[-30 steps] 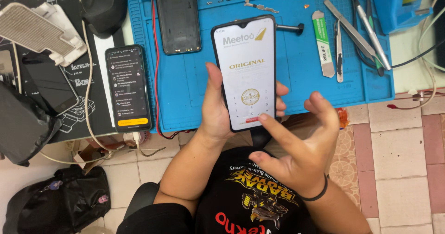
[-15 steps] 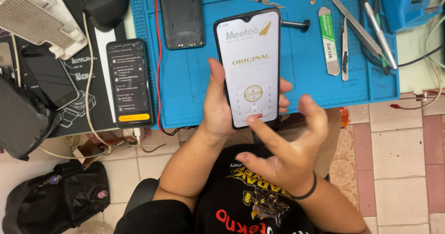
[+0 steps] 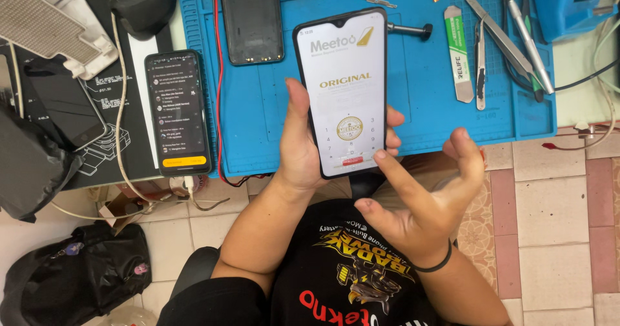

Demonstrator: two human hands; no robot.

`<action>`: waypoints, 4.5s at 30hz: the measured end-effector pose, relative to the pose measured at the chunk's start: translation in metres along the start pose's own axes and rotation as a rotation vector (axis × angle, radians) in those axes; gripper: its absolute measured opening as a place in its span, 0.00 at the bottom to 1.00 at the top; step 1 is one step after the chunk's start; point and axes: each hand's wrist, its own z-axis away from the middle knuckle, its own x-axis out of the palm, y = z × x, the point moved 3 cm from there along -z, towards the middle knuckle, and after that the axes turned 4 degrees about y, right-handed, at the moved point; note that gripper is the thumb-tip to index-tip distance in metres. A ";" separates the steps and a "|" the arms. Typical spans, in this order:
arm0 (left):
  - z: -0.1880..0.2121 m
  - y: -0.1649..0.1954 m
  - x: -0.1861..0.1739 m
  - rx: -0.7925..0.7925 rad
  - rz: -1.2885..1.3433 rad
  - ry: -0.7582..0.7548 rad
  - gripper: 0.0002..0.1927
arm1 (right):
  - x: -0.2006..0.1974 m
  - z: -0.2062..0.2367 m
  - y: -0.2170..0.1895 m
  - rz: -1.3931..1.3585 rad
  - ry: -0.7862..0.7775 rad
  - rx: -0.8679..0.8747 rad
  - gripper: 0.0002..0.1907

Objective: The person peels the protective film off a replacement battery, powers on the phone and taps the screen to test it, then pries open the back cover and removes the old battery from the phone body.

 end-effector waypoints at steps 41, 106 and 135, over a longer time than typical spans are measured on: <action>0.003 -0.011 0.010 -0.021 -0.051 0.065 0.51 | 0.007 -0.015 -0.006 0.012 0.075 0.007 0.35; 0.001 -0.012 0.012 0.012 0.019 0.035 0.51 | 0.018 0.005 -0.020 0.002 0.063 -0.097 0.27; 0.001 -0.008 0.009 0.028 -0.020 0.075 0.53 | 0.012 0.002 -0.004 -0.110 0.115 0.016 0.26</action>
